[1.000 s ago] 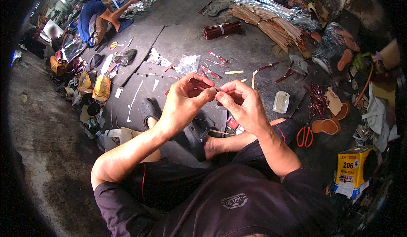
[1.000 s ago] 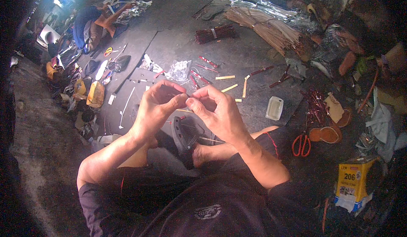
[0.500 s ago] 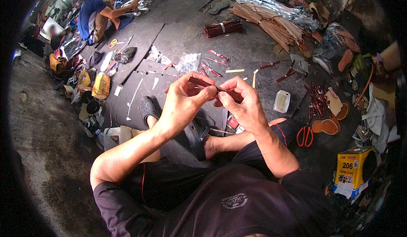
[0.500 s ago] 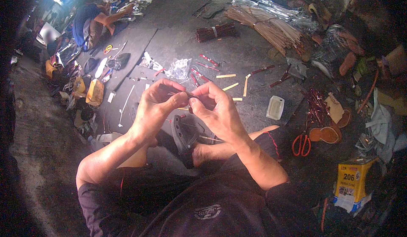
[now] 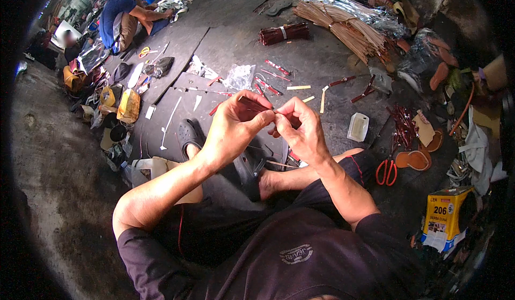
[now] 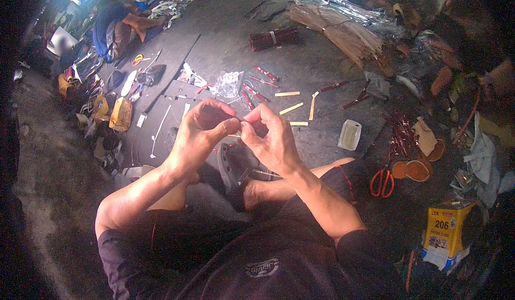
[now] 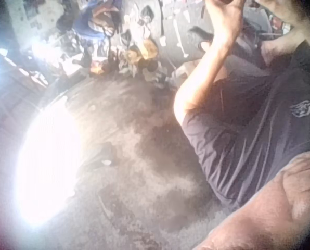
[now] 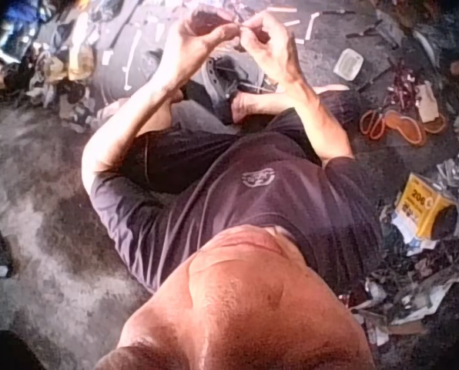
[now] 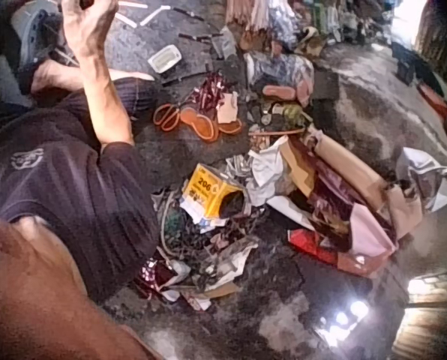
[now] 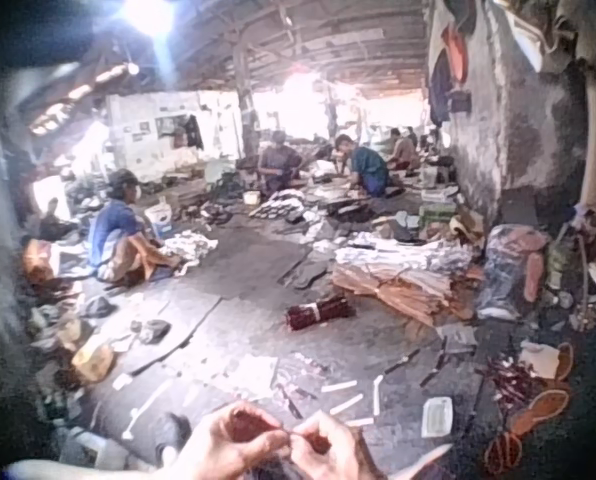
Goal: The person sits on the floor and repeatedly cuts small red plastic strips with orange-handled scissors, then inserts a thin white rod into the cut piece. The person handles the pieces one at a time and places finished units aside.
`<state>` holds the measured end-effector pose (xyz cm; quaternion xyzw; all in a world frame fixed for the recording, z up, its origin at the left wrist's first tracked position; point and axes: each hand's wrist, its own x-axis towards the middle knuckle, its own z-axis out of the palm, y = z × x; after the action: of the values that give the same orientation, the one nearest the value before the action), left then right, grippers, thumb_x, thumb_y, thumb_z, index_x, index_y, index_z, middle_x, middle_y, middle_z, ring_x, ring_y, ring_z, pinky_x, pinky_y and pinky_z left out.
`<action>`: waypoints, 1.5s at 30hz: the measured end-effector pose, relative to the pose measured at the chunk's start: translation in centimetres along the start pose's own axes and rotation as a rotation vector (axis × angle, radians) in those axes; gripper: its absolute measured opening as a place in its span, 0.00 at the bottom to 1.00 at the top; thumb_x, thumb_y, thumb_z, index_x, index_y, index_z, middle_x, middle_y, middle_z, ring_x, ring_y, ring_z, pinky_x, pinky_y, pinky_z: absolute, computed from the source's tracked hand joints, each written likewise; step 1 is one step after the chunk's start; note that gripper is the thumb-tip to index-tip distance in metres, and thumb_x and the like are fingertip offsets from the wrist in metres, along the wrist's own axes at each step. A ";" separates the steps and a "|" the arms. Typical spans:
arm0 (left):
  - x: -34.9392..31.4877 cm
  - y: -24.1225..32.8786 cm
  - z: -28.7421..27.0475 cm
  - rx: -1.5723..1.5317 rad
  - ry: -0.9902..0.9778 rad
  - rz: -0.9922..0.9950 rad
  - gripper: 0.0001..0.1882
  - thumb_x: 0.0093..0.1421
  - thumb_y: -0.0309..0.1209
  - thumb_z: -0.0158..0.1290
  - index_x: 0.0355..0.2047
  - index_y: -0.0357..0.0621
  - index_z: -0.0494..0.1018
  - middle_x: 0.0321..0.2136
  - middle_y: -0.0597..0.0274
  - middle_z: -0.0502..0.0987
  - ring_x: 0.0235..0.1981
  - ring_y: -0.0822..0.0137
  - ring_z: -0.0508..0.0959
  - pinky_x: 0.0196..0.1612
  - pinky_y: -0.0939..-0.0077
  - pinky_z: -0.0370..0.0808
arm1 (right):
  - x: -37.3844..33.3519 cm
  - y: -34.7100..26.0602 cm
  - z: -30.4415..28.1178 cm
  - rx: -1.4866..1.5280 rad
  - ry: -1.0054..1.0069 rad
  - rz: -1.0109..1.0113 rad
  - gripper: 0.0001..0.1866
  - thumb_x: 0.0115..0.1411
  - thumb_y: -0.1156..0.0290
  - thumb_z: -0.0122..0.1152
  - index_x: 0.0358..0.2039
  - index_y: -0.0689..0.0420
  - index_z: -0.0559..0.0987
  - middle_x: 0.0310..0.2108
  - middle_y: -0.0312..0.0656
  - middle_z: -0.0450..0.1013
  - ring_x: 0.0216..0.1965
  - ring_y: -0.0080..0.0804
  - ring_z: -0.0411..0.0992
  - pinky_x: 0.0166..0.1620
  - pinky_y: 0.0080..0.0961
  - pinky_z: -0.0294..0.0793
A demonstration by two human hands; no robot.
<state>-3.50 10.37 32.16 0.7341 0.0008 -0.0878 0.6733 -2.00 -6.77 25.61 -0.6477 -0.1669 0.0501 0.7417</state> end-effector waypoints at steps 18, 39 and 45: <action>8.0 -7.1 8.4 -0.197 -0.145 -0.078 0.12 0.61 0.29 0.57 0.43 0.37 0.75 0.35 0.65 0.78 0.36 0.73 0.77 0.44 0.76 0.75 | -3.3 4.6 -8.0 0.048 0.382 0.211 0.17 0.67 0.65 0.54 0.52 0.61 0.71 0.39 0.44 0.74 0.38 0.30 0.76 0.43 0.28 0.80; 4.8 -11.9 11.0 -0.409 -0.010 -0.097 0.20 0.64 0.27 0.54 0.56 0.37 0.67 0.38 0.62 0.77 0.41 0.71 0.77 0.48 0.73 0.75 | -10.3 9.2 -25.1 -1.091 0.429 0.049 0.10 0.60 0.68 0.60 0.40 0.59 0.77 0.36 0.49 0.72 0.42 0.48 0.72 0.46 0.38 0.71; 4.5 -10.9 11.6 -0.420 -0.089 -0.074 0.15 0.64 0.27 0.53 0.51 0.39 0.71 0.40 0.62 0.77 0.43 0.70 0.77 0.49 0.71 0.76 | -9.8 4.8 -18.8 -0.492 0.334 0.224 0.12 0.63 0.69 0.60 0.44 0.62 0.77 0.42 0.41 0.76 0.43 0.27 0.75 0.47 0.23 0.73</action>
<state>-1.83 -0.58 19.88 0.5726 0.0166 -0.1427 0.8071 -4.68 -26.66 17.16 -0.8213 0.0224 -0.0172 0.5698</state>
